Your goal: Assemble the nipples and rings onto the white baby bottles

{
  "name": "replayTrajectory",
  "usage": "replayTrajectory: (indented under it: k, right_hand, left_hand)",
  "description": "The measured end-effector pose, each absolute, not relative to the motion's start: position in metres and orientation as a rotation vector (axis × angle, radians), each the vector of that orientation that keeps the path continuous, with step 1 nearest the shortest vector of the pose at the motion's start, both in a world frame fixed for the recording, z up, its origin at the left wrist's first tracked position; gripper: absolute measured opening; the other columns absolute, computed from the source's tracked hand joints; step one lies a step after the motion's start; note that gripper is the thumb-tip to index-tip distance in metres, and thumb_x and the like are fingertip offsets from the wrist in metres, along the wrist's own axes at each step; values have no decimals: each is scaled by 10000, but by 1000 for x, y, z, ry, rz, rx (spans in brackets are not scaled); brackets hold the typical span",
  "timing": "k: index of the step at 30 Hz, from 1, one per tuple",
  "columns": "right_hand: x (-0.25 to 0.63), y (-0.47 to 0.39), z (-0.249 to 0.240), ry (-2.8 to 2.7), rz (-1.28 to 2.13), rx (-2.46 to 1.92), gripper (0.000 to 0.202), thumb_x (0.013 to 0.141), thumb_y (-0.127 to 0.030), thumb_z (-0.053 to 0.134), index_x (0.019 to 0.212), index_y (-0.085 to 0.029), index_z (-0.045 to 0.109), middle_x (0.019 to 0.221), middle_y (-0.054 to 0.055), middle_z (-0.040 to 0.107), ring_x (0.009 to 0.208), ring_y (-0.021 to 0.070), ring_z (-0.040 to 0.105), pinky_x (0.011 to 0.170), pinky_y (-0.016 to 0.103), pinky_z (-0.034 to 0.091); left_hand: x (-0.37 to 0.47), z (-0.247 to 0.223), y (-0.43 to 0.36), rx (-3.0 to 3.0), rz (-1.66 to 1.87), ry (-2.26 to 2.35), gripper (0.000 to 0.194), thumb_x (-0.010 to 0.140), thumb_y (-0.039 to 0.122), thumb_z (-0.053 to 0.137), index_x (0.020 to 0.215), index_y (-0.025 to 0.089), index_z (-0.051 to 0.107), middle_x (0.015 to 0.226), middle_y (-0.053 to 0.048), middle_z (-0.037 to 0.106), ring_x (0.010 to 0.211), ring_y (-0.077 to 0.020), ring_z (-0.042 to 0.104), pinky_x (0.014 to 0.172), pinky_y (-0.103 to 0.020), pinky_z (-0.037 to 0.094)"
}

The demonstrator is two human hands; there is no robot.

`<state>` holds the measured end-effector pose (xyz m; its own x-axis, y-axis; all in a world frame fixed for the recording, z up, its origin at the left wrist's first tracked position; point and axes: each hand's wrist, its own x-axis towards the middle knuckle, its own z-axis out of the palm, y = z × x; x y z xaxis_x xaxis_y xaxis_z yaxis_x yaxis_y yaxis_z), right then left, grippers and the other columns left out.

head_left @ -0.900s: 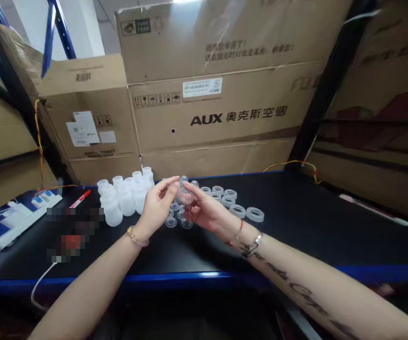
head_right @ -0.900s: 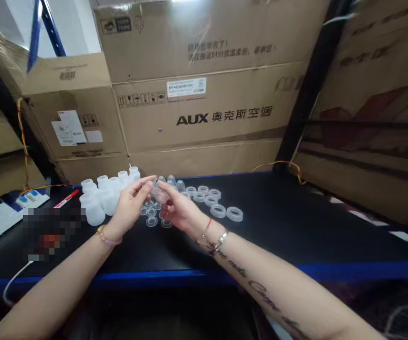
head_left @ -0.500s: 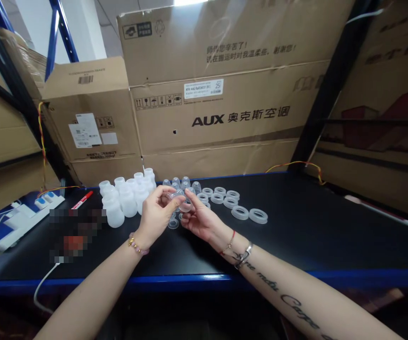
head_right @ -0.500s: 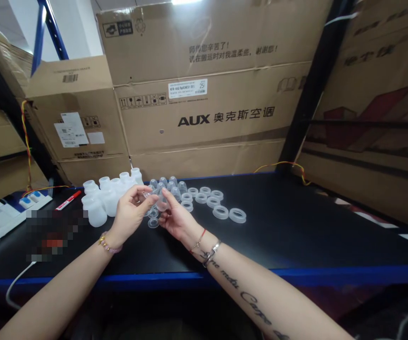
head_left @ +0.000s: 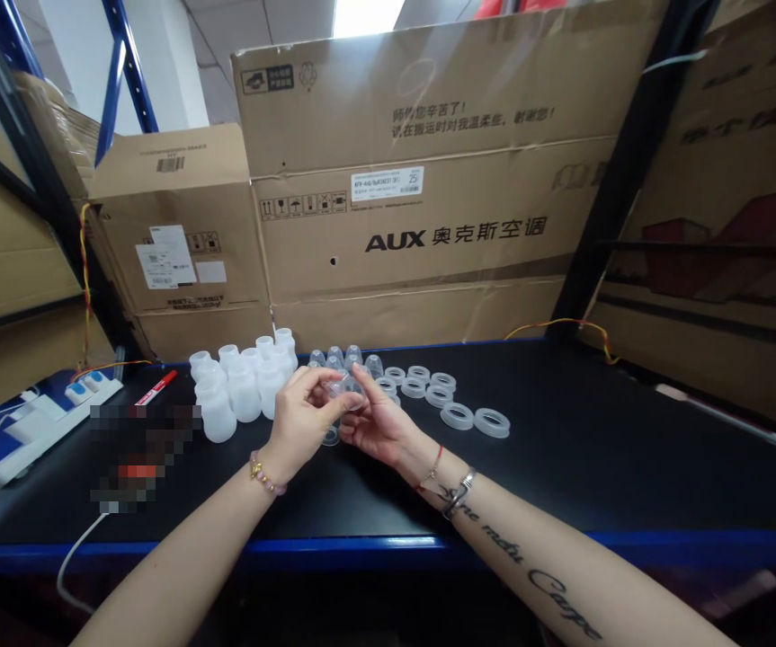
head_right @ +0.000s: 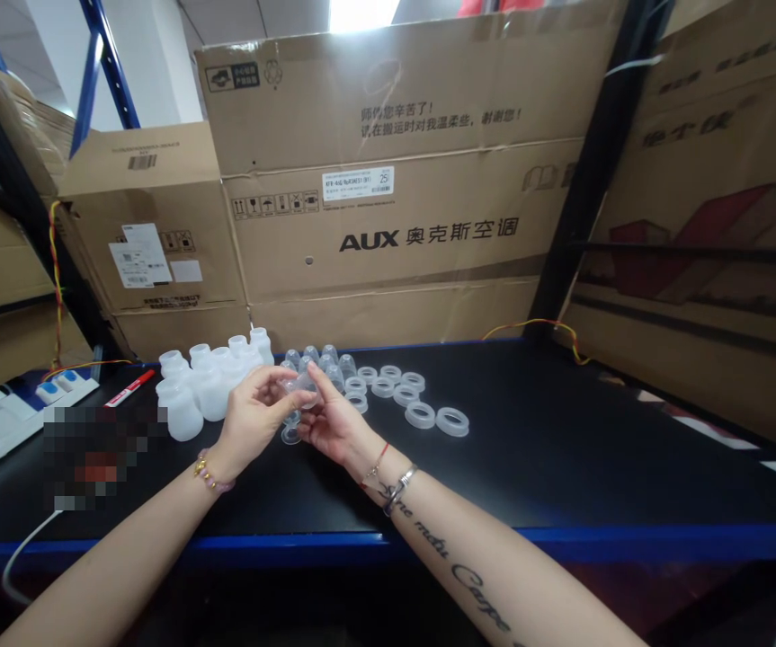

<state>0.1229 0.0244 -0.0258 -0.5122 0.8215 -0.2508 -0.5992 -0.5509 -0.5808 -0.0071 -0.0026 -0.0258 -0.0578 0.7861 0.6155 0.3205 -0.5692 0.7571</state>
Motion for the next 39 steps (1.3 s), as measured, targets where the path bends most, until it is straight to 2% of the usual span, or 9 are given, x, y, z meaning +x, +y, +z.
replayTrajectory:
  k: [3, 5, 10, 15, 18, 25, 30, 35, 39]
  right_hand:
    - [124, 25, -26, -513, 2120, -673, 506, 823, -536, 626, 519, -192, 413, 409, -57, 397, 395, 59, 308, 422, 200, 275]
    - [124, 26, -27, -531, 2133, -685, 484, 840, -538, 601, 541, -188, 449, 406, -58, 389, 397, 64, 327, 429, 195, 294]
    - [125, 27, -27, -570, 2168, -661, 431, 857, -514, 583, 603, -172, 519, 418, -61, 409, 377, 46, 281, 409, 176, 257]
    - [128, 27, -23, -524, 2172, -705, 434, 801, -487, 651, 560, -182, 458, 430, -53, 453, 379, 50, 314, 409, 183, 254]
    - [128, 25, -19, -543, 2184, -741, 429, 797, -498, 644, 563, -181, 474, 420, -54, 452, 375, 54, 315, 408, 189, 240]
    - [125, 19, -19, -616, 2169, -772, 419, 772, -511, 663, 574, -181, 498, 414, -75, 415, 366, 45, 296, 416, 194, 229]
    - [124, 17, -19, -635, 2150, -825, 403, 757, -530, 674, 607, -181, 539, 454, -64, 466, 376, 47, 306, 423, 206, 243]
    - [125, 15, -15, -641, 2164, -867, 436, 794, -547, 635, 588, -179, 525, 446, -55, 452, 371, 54, 319, 415, 202, 250]
    - [125, 16, -16, -797, 2068, -882, 434, 762, -565, 666, 602, -178, 553, 494, -32, 492, 380, 50, 310, 401, 198, 245]
  left_hand:
    - [-5, -25, -4, 1914, 1658, 1172, 304, 710, 413, 774, 899, 186, 703, 767, 5, 541, 600, -84, 489, 560, -221, 443]
    - [-4, -26, -5, 1975, 1613, 1206, 294, 711, 410, 773, 893, 187, 713, 750, 9, 532, 593, -83, 496, 561, -223, 456]
    - [-3, -29, -5, 1982, 1563, 1222, 335, 704, 419, 776, 925, 175, 717, 936, -29, 531, 613, -72, 544, 562, -238, 515]
    - [-4, -26, -7, 2079, 1468, 1170, 293, 859, 368, 615, 1056, 164, 688, 1007, -68, 528, 764, -121, 618, 628, -251, 557]
    - [-6, -26, -6, 2100, 1471, 1157, 266, 903, 334, 543, 1049, 164, 687, 992, -73, 531, 752, -118, 611, 603, -240, 541]
    - [-7, -27, -3, 2070, 1550, 1223, 141, 871, 318, 595, 916, 187, 624, 915, -27, 550, 648, -88, 550, 612, -229, 482]
    - [-9, -20, -4, 2037, 1453, 1322, 234, 875, 331, 577, 1058, 190, 613, 878, -22, 572, 605, -96, 516, 598, -242, 444]
    - [-11, -14, -7, 2016, 1279, 1328, 222, 893, 364, 538, 990, 191, 637, 859, -24, 649, 593, -112, 520, 585, -246, 416]
    - [-12, -15, -5, 1956, 1290, 1344, 250, 881, 382, 553, 1007, 182, 636, 828, -27, 670, 594, -121, 528, 572, -245, 409]
